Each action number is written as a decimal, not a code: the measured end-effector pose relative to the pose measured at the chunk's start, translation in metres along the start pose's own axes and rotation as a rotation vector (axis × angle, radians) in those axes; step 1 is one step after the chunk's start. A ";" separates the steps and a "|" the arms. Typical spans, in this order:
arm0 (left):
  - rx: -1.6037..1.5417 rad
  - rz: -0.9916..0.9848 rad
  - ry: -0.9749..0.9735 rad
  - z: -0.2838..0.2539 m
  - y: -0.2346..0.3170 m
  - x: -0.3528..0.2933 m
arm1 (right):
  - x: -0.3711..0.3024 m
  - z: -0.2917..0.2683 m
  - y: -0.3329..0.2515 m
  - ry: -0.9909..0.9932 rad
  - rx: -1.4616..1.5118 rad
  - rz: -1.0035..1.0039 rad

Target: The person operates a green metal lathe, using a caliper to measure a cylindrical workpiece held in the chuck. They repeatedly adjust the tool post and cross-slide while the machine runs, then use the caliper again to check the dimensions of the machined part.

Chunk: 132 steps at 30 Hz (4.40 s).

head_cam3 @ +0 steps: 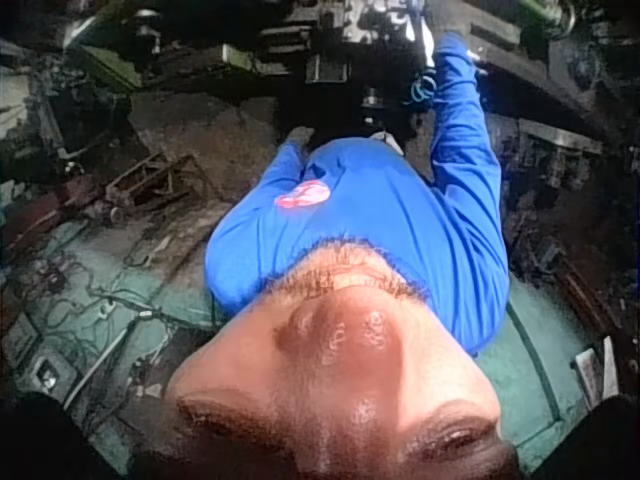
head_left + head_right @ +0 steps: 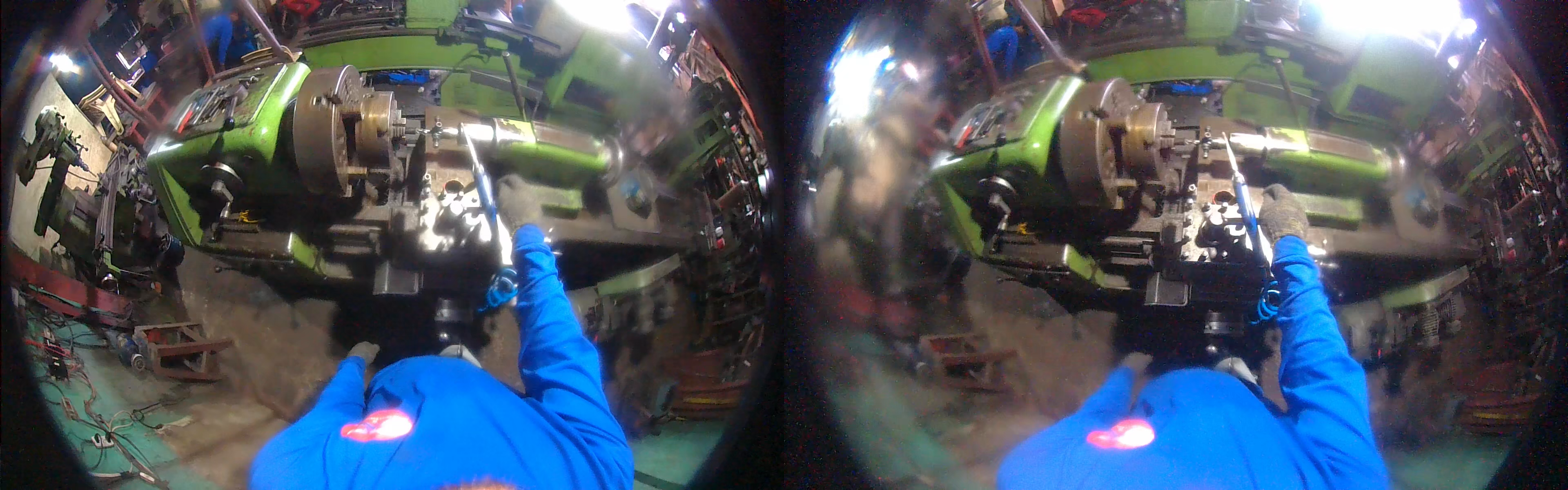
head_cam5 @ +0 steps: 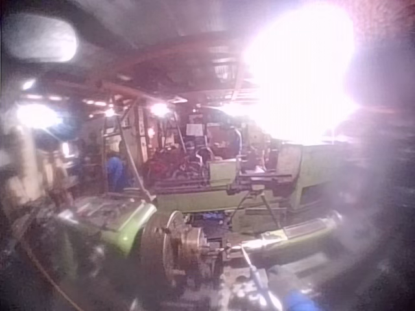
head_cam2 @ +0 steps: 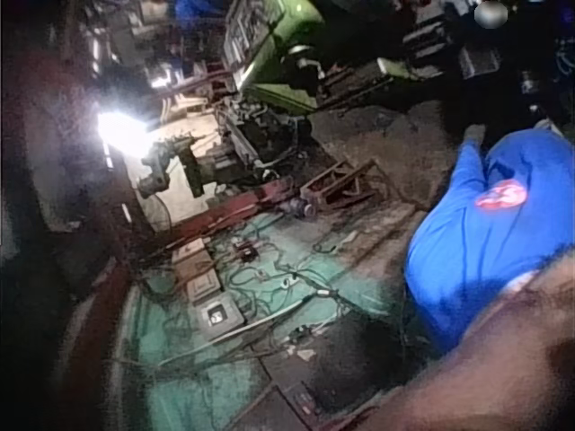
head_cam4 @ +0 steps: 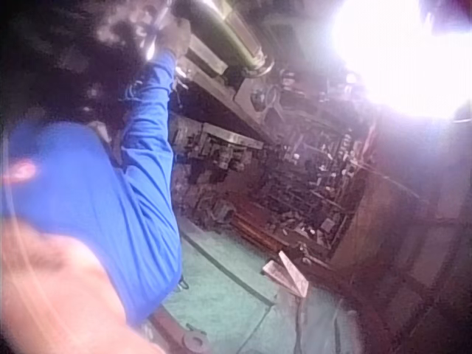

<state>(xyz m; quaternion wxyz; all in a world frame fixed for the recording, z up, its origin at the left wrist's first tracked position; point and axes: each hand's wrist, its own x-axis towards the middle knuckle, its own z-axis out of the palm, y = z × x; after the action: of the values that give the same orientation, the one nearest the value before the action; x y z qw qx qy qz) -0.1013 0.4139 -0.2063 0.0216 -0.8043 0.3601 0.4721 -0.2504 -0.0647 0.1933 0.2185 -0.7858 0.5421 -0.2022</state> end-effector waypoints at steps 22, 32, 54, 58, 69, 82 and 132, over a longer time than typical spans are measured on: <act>0.126 0.157 -0.027 0.007 -0.008 0.017 | -0.007 -0.007 -0.014 -0.006 -0.008 0.047; 0.349 0.176 -0.078 -0.001 0.007 0.013 | -0.002 -0.004 -0.007 -0.025 -0.041 0.018; -0.080 0.015 1.046 -0.027 -0.084 0.077 | -0.036 -0.012 0.003 0.245 0.637 -0.334; -1.138 -0.363 1.112 -0.149 -0.039 0.070 | -0.073 -0.036 -0.023 0.175 -0.096 -0.595; -0.229 -0.361 0.980 -0.120 -0.050 0.127 | -0.075 -0.031 -0.017 0.327 0.427 -0.430; -0.463 0.111 1.195 -0.190 0.067 0.045 | -0.004 -0.209 0.035 -0.121 0.880 -0.032; 0.025 0.679 1.432 -0.295 0.402 -0.129 | 0.113 0.032 -0.086 -0.619 -0.306 -0.606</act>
<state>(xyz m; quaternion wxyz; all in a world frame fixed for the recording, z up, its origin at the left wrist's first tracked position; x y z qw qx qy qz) -0.1609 0.0783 0.1791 -0.3517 -0.7583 0.5174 -0.1834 -0.1290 -0.1397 0.2243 0.1823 -0.9556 0.2207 0.0696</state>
